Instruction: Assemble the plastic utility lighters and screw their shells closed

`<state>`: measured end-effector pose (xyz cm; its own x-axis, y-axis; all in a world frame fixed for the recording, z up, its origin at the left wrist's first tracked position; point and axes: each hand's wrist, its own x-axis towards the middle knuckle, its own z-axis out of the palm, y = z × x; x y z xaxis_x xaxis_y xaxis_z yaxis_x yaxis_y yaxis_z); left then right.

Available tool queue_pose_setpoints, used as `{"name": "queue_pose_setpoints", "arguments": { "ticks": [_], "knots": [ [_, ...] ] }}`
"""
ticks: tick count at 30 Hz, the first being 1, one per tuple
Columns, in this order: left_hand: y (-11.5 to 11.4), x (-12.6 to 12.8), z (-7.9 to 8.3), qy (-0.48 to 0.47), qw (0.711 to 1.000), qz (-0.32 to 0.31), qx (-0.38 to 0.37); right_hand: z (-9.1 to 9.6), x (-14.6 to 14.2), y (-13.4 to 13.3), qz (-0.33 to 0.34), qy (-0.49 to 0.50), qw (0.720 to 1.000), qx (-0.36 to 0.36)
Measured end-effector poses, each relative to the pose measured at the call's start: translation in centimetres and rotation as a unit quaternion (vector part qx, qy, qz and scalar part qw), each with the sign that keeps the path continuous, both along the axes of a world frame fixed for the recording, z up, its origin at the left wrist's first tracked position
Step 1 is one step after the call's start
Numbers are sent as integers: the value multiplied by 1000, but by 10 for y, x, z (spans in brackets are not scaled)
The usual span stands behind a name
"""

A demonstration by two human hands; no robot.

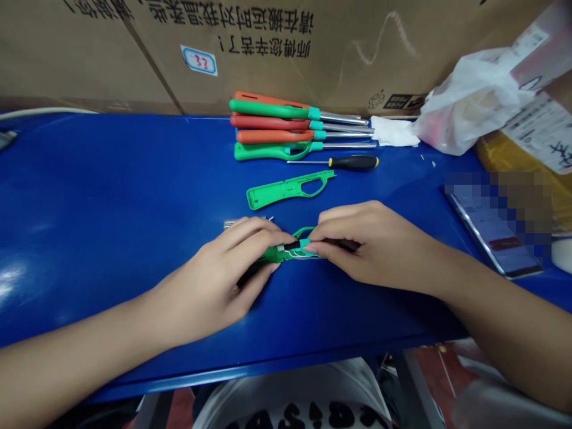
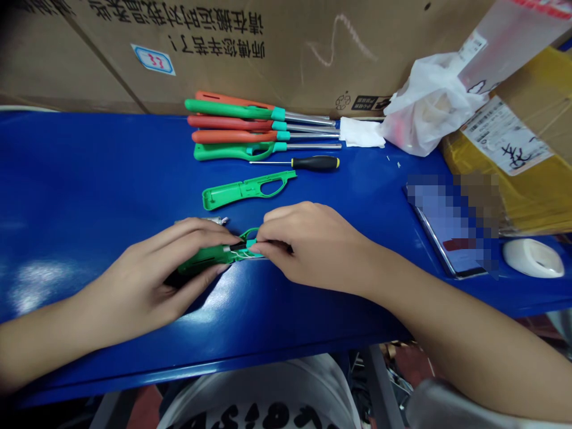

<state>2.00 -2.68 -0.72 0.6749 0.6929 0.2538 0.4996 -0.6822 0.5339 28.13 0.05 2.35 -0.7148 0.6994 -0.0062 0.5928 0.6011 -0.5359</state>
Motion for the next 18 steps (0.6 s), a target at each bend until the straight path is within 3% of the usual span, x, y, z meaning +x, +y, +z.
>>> {"name": "queue_pose_setpoints", "arguments": {
  "ticks": [7, 12, 18],
  "knots": [
    [0, 0, -1, 0, 1000, 3, -2, 0, 0, 4, 4, 30, 999, -12],
    [-1, 0, -2, -4, 1000, 2, 6, 0, -1, 0, -22, -24, 999, 14],
    [-1, 1, -2, -7, 1000, -3, 15, -1, -3, -2, 4, -72, 995, 69]
  ]
}}
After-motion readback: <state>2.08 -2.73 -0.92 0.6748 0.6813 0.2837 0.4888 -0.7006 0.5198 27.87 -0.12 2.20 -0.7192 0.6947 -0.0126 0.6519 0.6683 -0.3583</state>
